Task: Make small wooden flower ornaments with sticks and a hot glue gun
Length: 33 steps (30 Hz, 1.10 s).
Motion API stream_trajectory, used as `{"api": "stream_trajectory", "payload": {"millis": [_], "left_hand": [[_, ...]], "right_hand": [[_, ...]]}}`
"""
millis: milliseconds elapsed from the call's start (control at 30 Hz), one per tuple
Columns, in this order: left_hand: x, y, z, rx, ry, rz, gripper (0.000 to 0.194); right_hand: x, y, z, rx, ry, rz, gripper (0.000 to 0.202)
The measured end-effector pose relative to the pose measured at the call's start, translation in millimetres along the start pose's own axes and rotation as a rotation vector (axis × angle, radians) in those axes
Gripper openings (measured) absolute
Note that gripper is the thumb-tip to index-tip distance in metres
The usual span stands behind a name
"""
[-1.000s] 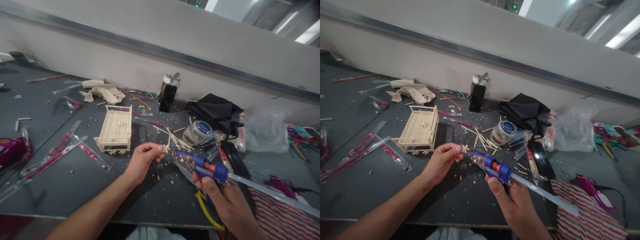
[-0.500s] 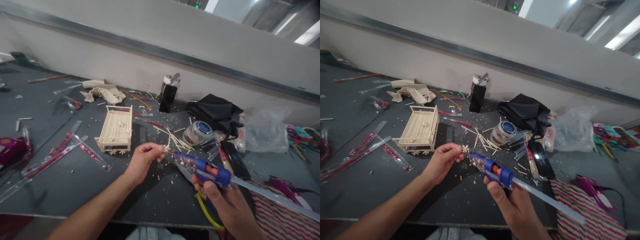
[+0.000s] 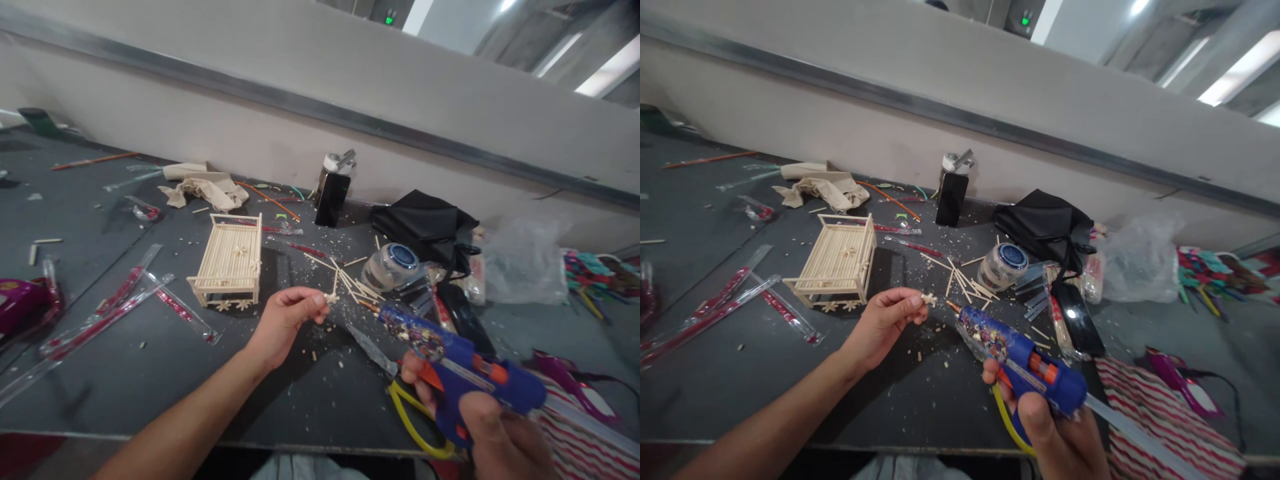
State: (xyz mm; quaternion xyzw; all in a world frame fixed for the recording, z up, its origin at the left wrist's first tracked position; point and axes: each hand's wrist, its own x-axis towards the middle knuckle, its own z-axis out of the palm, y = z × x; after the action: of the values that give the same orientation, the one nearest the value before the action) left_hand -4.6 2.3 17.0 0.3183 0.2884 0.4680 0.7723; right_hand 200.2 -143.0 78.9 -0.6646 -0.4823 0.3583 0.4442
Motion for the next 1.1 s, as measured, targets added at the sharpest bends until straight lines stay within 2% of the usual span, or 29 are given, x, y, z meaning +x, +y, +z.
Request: {"api": "stream_trajectory", "payload": {"millis": [100,267,367,667,867,1100], "left_hand": [[-1,1,0.6,0.013,-0.010,0.001,0.014],[-2,0,-0.8,0.092,-0.017,0.038,0.013],[-2,-1,-1.6,0.140,-0.028,0.057,0.012],[-4,-1,0.5,0.228,-0.007,0.059,0.011],[-4,-3,-0.7,0.427,-0.016,0.183,0.007],[-4,-5,-2.6,0.473,-0.037,0.217,0.006]], "right_hand": [[1,0,0,-0.013,-0.022,-0.005,0.044],[3,-13,18,0.001,0.102,0.018,0.051],[4,-17,23,-0.007,0.113,0.019,0.050],[5,-10,20,-0.069,0.092,0.073,0.044],[4,-13,21,-0.106,0.122,0.060,0.045],[4,-9,19,-0.202,0.089,0.080,0.048]]}}
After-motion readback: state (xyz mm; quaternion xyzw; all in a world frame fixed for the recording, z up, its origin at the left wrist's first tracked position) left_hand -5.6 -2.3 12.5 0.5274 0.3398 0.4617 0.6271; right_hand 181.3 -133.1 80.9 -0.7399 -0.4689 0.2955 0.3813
